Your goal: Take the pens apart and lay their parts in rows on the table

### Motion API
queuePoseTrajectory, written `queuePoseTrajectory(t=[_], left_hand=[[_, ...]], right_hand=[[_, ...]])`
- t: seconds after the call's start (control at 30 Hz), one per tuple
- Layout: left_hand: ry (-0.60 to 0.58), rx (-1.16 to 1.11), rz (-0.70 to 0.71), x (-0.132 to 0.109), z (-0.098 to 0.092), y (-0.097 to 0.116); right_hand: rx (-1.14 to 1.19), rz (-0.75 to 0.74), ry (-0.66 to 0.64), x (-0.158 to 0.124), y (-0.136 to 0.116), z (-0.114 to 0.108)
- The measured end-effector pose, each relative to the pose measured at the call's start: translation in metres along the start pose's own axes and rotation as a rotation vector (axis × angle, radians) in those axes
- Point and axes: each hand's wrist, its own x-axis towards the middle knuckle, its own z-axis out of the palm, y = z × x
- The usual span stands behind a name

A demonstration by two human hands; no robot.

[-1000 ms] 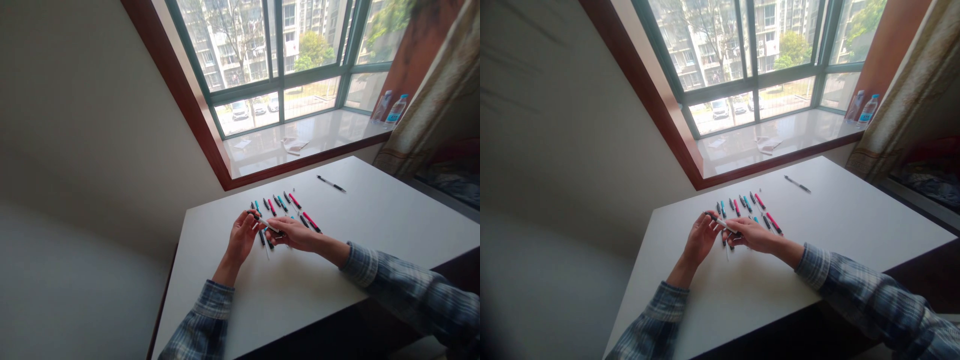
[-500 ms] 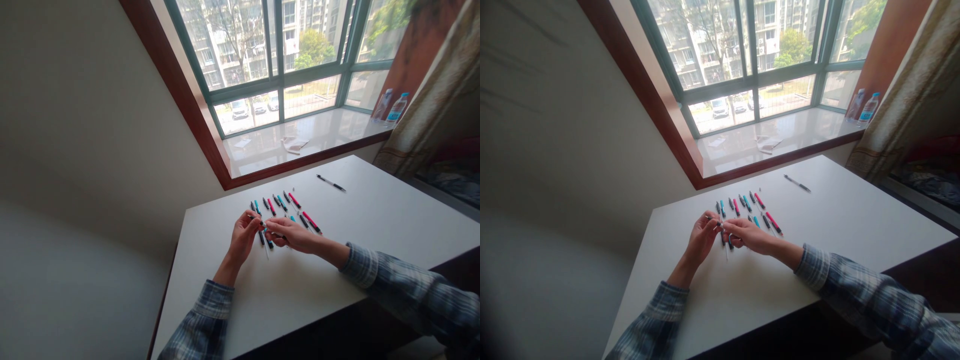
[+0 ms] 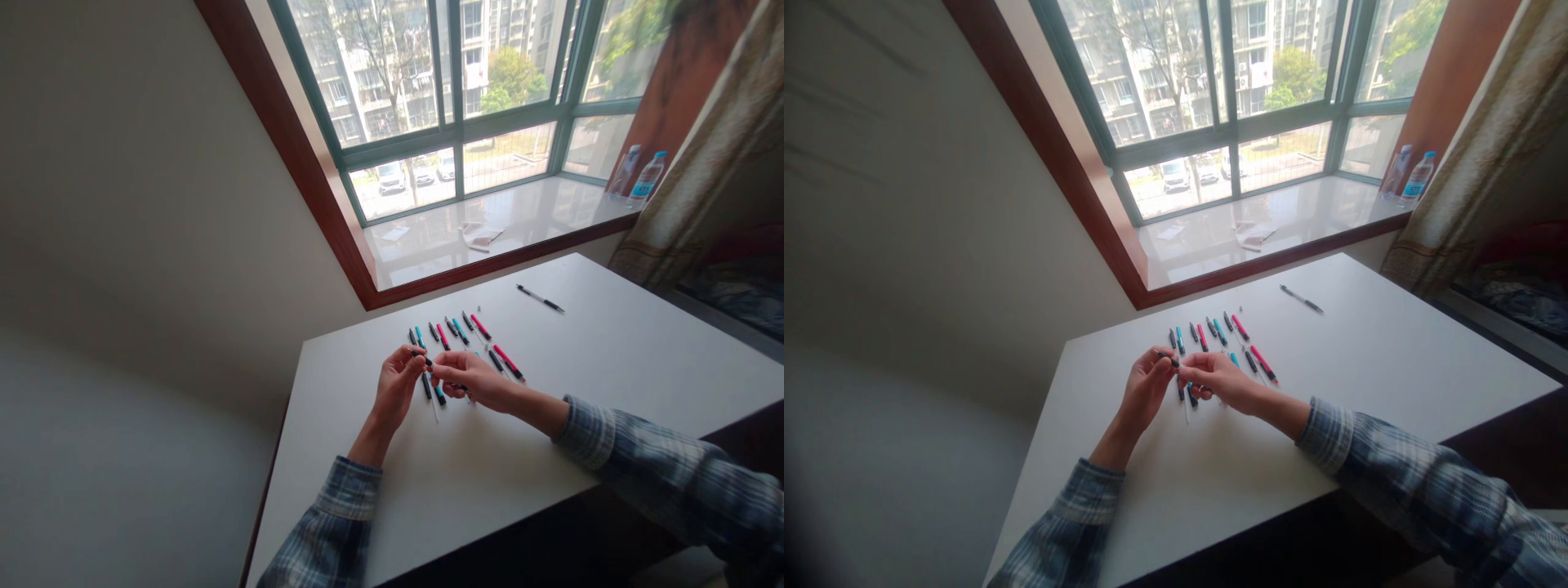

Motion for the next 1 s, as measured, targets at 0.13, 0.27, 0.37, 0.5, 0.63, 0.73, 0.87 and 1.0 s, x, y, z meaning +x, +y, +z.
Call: queuePoseTrajectory(t=[0.13, 0.27, 0.37, 0.5, 0.63, 0.73, 0.87, 1.0], left_hand=[[-0.016, -0.012, 0.012, -0.0001, 0.0008, -0.0016], [-0.066, -0.037, -0.003, -0.0015, 0.0029, 0.0000], [-0.079, -0.036, -0.051, -0.0020, 0.0037, 0.0018], [-0.063, -0.008, -0.053, -0.0009, 0.0030, 0.0007], [-0.072, -0.002, -0.014, -0.0004, 0.0029, 0.0001], [-0.069, -0.005, -0.013, -0.0009, 0.0031, 0.0008], [-0.067, -0.013, -0.003, -0.0010, 0.0031, 0.0003], [-0.096, -0.033, 0.018, -0.0008, 0.0045, 0.0000]], right_hand=[[-0.032, 0.015, 0.053, 0.0004, -0.0010, -0.0002], [-0.004, 0.008, 0.034, 0.0012, 0.0006, -0.0023], [0.034, 0.008, 0.010, 0.0014, 0.0004, -0.0039], [0.043, 0.000, 0.016, 0.0014, -0.0019, -0.0034], [0.019, -0.005, 0.027, 0.0020, -0.0016, -0.0029], [-0.041, -0.036, 0.023, 0.0024, -0.0009, -0.0030], [-0.074, -0.049, 0.021, 0.0013, -0.0033, -0.0008], [-0.057, -0.041, 0.016, 0.0004, -0.0052, 0.0019]])
